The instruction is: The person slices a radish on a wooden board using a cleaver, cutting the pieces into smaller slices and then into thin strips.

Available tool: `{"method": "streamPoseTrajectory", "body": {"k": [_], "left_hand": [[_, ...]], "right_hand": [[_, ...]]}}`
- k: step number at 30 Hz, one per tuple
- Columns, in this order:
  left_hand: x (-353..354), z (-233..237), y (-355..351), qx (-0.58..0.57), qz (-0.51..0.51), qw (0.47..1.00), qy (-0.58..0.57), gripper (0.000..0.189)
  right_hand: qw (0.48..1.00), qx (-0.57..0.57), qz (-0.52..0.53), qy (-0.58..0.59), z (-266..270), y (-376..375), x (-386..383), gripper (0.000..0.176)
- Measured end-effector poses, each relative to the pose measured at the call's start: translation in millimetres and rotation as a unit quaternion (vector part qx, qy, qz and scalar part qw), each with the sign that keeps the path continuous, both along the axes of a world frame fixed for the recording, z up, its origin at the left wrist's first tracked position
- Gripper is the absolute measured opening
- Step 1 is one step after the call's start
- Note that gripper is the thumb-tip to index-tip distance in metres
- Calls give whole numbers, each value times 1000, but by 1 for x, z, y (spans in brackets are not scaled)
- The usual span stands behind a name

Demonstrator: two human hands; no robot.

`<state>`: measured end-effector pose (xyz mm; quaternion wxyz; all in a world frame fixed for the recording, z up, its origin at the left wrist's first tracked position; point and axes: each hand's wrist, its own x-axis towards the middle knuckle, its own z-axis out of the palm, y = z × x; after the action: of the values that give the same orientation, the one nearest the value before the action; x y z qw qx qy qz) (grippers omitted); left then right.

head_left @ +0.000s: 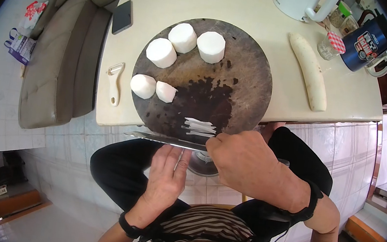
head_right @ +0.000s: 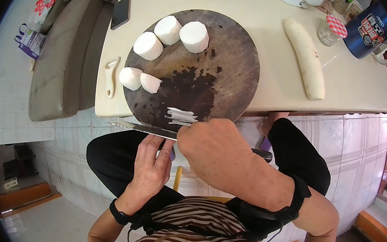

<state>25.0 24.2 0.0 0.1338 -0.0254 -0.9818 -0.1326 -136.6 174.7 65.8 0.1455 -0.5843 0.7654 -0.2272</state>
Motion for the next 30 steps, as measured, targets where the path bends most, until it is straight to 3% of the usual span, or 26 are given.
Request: {"method": "streamPoseTrajectory", "body": {"k": [7,21,30], "left_hand": [[2,-1,-1,2,2,1000,-12,54],[6,-2,-3,14,0,1000,-20,46],[-9,11,2,16,16,1000,4,49]], "right_hand": [[1000,6,1,-4,-1,-2,-1,9],[999,-26,13,14,-5,-15,14,11],[996,-45,-71,-11,-8,-8,-5,12]]}}
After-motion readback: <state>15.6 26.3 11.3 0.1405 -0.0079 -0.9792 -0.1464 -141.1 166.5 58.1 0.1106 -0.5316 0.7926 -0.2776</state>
